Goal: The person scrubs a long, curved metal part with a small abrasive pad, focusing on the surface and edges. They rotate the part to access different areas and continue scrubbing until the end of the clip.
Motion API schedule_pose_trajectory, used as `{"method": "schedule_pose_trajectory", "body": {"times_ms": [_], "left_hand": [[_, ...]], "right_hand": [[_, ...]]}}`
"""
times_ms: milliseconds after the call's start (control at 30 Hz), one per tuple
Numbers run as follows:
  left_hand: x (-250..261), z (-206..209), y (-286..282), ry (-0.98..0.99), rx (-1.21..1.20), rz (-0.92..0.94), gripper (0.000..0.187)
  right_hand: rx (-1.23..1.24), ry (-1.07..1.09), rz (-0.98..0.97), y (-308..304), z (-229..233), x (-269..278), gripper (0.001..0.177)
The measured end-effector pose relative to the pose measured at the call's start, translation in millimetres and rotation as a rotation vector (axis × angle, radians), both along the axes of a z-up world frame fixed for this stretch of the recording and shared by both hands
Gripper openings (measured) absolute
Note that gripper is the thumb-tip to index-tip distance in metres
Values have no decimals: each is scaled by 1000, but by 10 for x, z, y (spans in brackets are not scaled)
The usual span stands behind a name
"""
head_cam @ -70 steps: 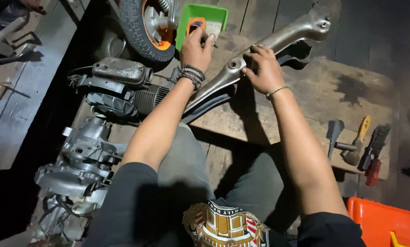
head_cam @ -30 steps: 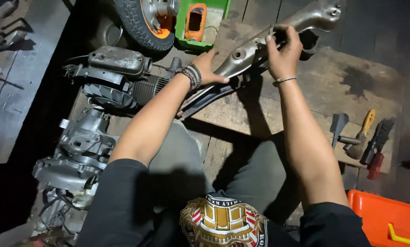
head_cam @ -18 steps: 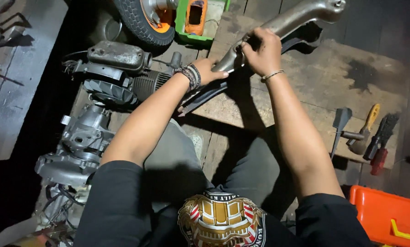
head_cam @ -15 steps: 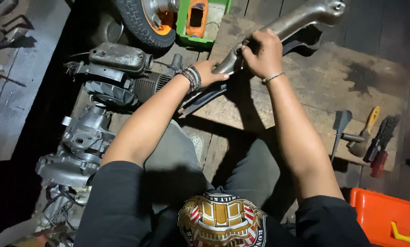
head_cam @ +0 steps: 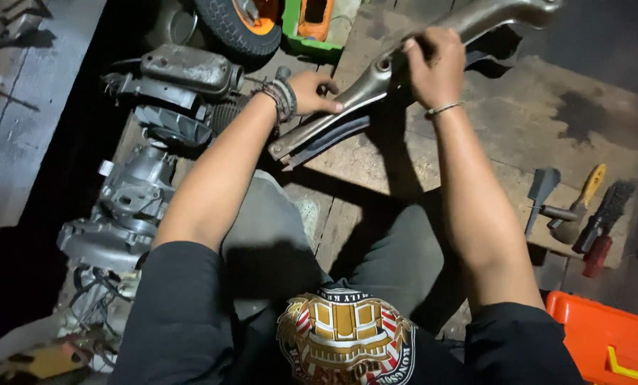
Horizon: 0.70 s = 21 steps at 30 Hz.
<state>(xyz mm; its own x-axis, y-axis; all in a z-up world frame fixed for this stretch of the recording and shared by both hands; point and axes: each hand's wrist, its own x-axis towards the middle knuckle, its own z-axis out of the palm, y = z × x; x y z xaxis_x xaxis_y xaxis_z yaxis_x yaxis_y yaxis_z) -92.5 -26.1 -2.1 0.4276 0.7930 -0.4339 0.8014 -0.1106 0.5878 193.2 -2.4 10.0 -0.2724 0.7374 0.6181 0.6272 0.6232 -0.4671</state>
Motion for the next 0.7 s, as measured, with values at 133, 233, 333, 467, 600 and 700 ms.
{"method": "schedule_pose_trajectory", "body": {"times_ms": [133,233,333,467,600,700], "left_hand": [[-18,63,-98,-10,25,57,60],[-89,-118,-117,5,144,79,55],[-83,-73,-94,-26,140,80,48],[-25,-54,-81,-46,188,59,55],[69,54,-80,-94,234,27,61],[188,-28,-24,-105,248,67,52]], "right_hand": [[-73,-1,101,32,-26,89,15],[14,-96,152,23,-33,138,10],[-27,-186,144,-67,58,150,24],[23,-264,191,-103,121,95,19],[40,-259,201,-191,284,13,15],[-1,-226,79,-236,316,-30,10]]}}
